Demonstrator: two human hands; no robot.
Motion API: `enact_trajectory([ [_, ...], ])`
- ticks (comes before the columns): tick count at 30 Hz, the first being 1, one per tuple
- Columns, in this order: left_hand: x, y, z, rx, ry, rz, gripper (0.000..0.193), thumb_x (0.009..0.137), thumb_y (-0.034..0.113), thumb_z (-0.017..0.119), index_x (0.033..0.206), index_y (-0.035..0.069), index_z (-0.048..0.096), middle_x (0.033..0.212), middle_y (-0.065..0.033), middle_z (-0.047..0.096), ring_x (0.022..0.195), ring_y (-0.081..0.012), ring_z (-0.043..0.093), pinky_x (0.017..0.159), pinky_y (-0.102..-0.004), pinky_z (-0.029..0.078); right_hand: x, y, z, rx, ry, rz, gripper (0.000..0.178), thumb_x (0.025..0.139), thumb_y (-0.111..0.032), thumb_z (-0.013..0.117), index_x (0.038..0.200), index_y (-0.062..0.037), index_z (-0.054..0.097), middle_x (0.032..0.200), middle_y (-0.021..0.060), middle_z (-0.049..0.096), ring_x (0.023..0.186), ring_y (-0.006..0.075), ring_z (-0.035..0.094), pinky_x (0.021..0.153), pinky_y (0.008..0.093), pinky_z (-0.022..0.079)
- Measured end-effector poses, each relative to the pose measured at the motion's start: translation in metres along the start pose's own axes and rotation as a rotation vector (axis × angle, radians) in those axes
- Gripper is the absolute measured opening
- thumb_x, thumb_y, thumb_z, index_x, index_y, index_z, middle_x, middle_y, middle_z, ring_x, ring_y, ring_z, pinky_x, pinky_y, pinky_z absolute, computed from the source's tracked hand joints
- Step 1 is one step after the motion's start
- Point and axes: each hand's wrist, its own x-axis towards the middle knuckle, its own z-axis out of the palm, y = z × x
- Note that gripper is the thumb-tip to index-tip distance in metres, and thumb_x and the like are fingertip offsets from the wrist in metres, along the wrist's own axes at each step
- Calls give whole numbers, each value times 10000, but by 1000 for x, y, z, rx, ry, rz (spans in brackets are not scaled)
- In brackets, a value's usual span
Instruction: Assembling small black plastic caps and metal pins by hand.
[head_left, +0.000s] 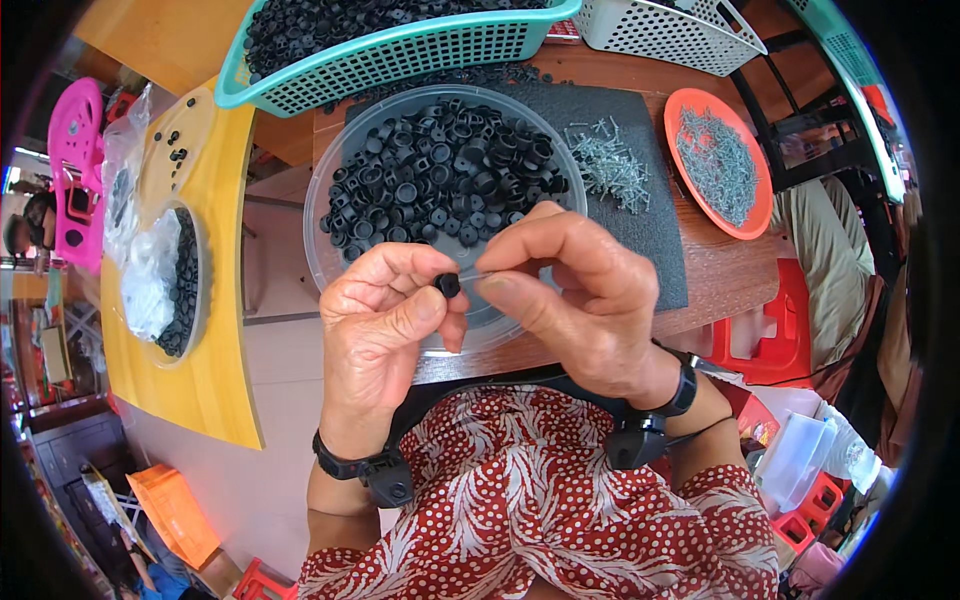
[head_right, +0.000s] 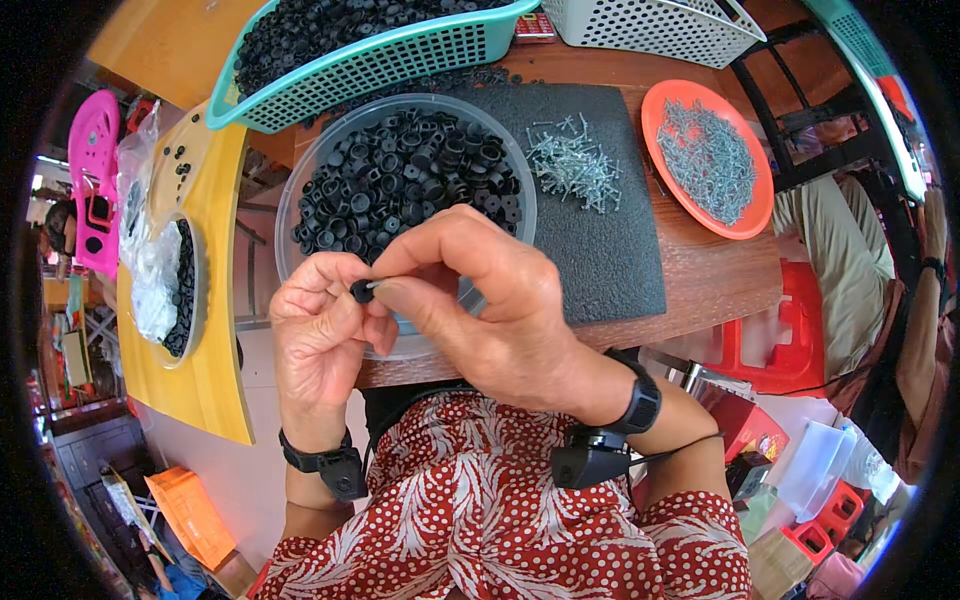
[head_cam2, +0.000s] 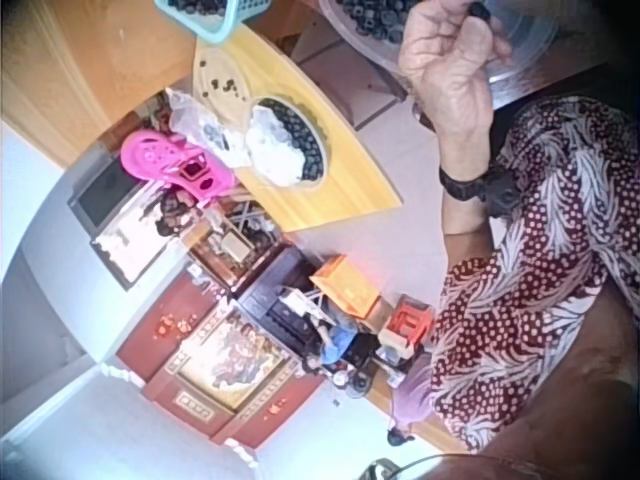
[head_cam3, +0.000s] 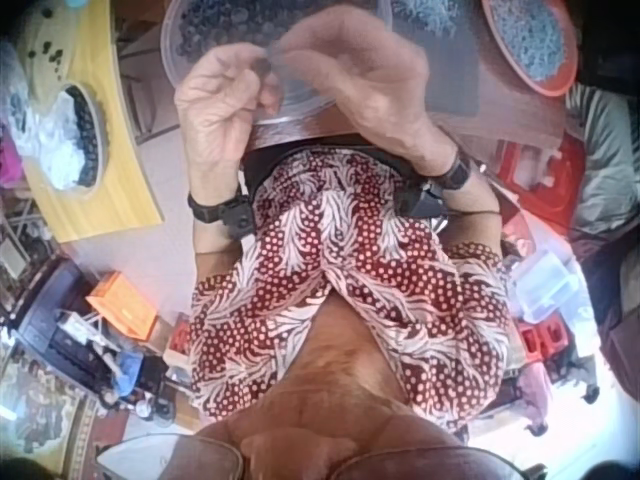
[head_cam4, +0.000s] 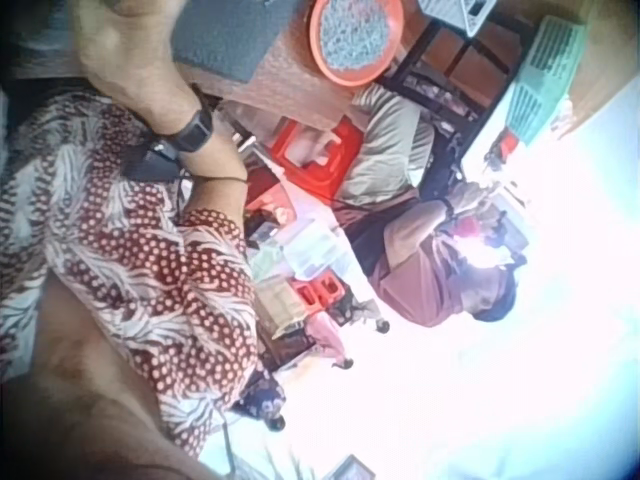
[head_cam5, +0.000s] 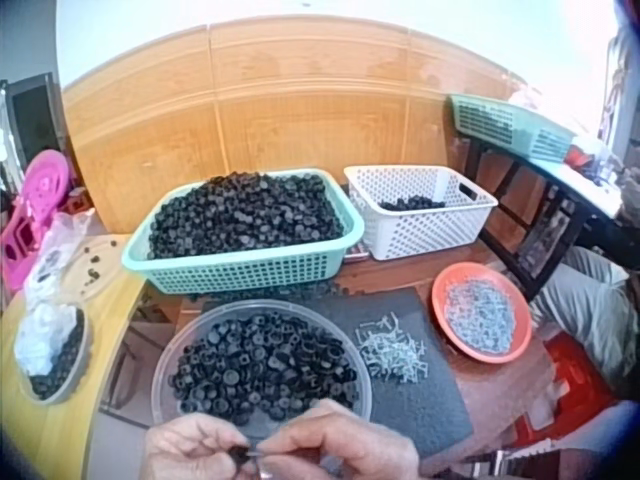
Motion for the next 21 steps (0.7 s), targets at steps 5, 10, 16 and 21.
enact_trajectory([
  [5, -2, -1, 1, 13, 41, 11, 236, 772, 69, 678, 946, -50, 571, 780, -138, 632, 584, -174, 582, 533, -262, 481, -1, 6, 9, 65, 1, 8, 116, 774, 35, 618, 885, 3, 601, 800, 68, 557, 637, 99, 550, 547, 226, 443],
  [10, -2, -1, -2, -28, 46, 5, 230, 777, 68, 673, 950, -48, 573, 772, -134, 629, 597, -174, 584, 529, -264, 481, 0, 4, 8, -24, -11, -30, 101, 772, 37, 618, 867, 12, 596, 800, 79, 562, 666, 113, 559, 548, 225, 455],
  [16, -3, -1, -2, -8, 66, -4, 218, 783, 68, 666, 948, -45, 579, 778, -133, 630, 613, -171, 586, 537, -266, 482, -2, 3, 8, -44, -22, -34, 95, 766, 43, 622, 854, 17, 595, 798, 92, 569, 682, 129, 565, 557, 229, 470],
  [21, -4, -3, -2, -4, 63, -1, 216, 784, 67, 665, 949, -44, 582, 787, -130, 631, 646, -167, 593, 539, -269, 483, -3, 4, 9, -35, -4, -33, 98, 762, 45, 627, 851, 21, 594, 793, 90, 571, 681, 134, 564, 554, 234, 468],
])
